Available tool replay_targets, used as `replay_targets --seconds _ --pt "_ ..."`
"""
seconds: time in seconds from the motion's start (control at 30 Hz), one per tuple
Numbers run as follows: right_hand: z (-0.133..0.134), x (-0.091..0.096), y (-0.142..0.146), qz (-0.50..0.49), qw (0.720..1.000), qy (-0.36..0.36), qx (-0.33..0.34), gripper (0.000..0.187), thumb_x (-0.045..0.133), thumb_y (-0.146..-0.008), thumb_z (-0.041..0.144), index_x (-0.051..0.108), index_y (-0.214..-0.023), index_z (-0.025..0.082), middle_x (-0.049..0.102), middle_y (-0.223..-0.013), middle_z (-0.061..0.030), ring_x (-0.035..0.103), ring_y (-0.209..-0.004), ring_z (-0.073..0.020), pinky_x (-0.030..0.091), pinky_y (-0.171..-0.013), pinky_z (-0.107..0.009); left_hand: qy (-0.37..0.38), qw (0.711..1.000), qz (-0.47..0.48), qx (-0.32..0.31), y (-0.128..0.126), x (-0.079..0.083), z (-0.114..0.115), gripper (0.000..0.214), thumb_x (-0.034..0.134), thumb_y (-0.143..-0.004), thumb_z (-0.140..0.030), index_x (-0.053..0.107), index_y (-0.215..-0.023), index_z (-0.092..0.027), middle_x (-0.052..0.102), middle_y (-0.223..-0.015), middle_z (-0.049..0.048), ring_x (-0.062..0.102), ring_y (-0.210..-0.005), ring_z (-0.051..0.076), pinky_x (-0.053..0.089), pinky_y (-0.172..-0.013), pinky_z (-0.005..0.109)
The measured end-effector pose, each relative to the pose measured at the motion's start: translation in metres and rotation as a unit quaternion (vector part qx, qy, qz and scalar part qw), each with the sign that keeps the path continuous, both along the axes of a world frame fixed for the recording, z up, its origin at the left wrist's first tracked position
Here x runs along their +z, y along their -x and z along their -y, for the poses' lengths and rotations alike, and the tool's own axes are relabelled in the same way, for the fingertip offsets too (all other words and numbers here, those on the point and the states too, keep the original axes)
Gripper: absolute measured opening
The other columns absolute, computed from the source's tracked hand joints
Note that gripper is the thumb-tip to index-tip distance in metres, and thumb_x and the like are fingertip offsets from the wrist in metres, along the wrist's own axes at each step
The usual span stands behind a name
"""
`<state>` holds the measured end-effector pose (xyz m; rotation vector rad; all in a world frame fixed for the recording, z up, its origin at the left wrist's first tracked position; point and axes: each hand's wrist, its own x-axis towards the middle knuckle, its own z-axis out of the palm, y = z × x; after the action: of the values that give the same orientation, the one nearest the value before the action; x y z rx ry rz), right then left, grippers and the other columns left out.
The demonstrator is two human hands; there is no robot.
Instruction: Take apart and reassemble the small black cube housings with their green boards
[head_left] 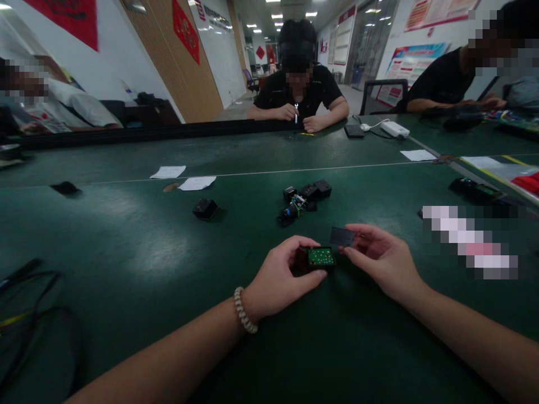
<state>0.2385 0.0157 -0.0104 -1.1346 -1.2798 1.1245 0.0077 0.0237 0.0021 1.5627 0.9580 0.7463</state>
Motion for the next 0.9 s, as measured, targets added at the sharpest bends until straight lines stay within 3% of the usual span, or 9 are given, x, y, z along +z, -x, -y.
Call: replay_targets --seconds 0.27,0.47,0.63,0.9 --pt "0.0018 0.0046 0.0006 0.012 1.0 0.007 -0.006 0.039 0.083 -0.075 0.025 0.072 -0.112 0.02 0.083 -0.095 -0.0087 0.08 -0.088 -0.0253 0.068 -0.083 -0.042 0.0 1.0 -0.001 -0.006 0.0012 -0.001 -0.0009 0.044 0.082 -0.082 -0.027 0.062 -0.121 -0.02 0.073 -0.115 0.0092 0.071 -0.1 0.025 0.059 -0.089 0.045" --pt "0.0022 0.0074 -0.0017 0.038 0.999 -0.005 -0.017 0.033 0.084 -0.075 0.027 0.076 -0.106 0.019 0.08 -0.083 -0.0065 0.078 -0.074 -0.0215 0.067 -0.071 -0.036 -0.004 1.0 -0.016 -0.004 0.0021 -0.0012 -0.0015 0.047 0.082 -0.081 -0.028 0.062 -0.122 -0.019 0.072 -0.116 0.0099 0.07 -0.099 0.026 0.06 -0.087 0.045" --pt "0.0011 0.0044 -0.0012 -0.013 1.0 0.006 -0.008 0.027 0.086 -0.079 0.036 0.078 -0.097 0.019 0.081 -0.082 -0.007 0.078 -0.07 -0.0194 0.067 -0.068 -0.032 -0.007 1.0 -0.012 -0.003 0.0018 -0.0006 -0.0006 0.045 0.082 -0.082 -0.027 0.063 -0.122 -0.019 0.073 -0.114 0.0095 0.071 -0.099 0.025 0.06 -0.087 0.044" --pt "0.0017 0.0053 0.004 -0.046 0.998 0.042 0.012 0.034 0.085 -0.08 0.048 0.073 -0.078 0.016 0.078 -0.068 -0.0056 0.074 -0.053 -0.0162 0.062 -0.05 -0.025 -0.012 1.0 -0.024 0.002 0.0015 0.0004 -0.0009 0.045 0.082 -0.081 -0.027 0.063 -0.121 -0.02 0.072 -0.115 0.0092 0.07 -0.099 0.025 0.059 -0.086 0.044"
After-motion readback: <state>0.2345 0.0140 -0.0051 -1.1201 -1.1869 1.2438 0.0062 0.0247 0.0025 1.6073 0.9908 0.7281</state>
